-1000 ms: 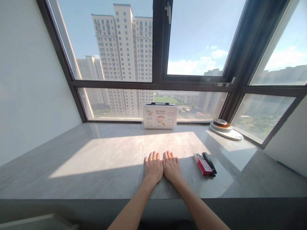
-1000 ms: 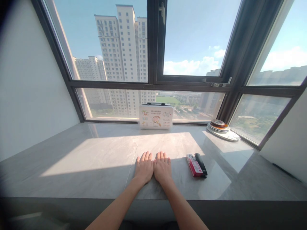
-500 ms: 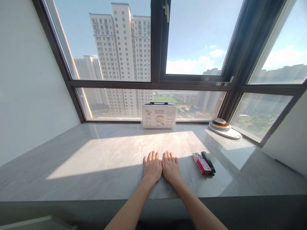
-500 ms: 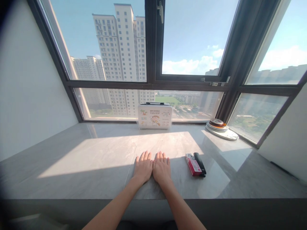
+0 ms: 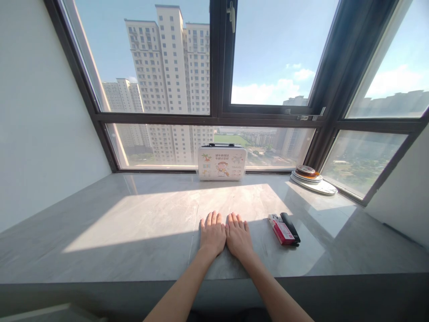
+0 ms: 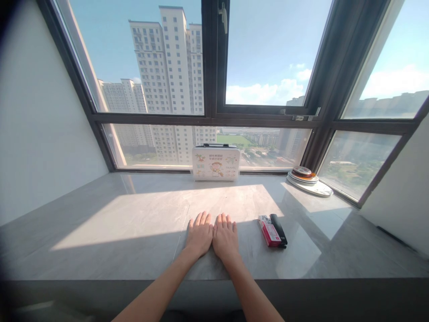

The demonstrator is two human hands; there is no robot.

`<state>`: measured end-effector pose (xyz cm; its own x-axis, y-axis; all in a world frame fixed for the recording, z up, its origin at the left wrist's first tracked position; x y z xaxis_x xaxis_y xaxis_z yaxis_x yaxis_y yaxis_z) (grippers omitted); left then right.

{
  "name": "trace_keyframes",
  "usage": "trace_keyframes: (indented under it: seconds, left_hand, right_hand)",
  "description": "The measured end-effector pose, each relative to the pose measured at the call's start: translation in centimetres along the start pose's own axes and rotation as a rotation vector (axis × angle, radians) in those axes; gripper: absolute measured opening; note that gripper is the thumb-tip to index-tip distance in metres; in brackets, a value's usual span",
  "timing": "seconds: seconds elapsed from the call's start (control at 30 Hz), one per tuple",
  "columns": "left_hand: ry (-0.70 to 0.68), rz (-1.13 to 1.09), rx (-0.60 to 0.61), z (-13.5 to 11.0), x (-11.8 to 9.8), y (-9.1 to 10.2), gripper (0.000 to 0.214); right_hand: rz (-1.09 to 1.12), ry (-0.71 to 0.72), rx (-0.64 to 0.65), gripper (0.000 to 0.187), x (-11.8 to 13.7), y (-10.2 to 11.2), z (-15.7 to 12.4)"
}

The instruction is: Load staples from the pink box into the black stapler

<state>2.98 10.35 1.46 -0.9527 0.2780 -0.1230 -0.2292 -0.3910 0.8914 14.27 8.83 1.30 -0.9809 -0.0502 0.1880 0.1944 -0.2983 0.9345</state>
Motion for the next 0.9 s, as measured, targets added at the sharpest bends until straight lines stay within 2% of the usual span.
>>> trace_keyframes:
  seconds: [0.7,0.9]
  left_hand:
    - [-0.002,0.000,-0.051,-0.9,-0.3,0.6,0.051]
    - [0.001,0.007,-0.050,-1.3,-0.5,0.9,0.051]
  right_hand:
    - [0.001,-0.012,0.033,0.056,0.3,0.9,-0.5]
    - [-0.003,0.000,-0.002,0.055,0.3,1.0,-0.8]
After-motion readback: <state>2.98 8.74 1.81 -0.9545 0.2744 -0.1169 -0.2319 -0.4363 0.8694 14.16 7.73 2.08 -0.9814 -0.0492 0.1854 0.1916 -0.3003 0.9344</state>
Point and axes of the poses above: each hand's wrist, its own z-axis towards the middle knuckle, its own y-axis out of the back of the hand, x = y × z, the point moved 6 cm from there along z, towards the middle knuckle, and after that the axes turned 3 degrees about -y, right-handed, at the moved point
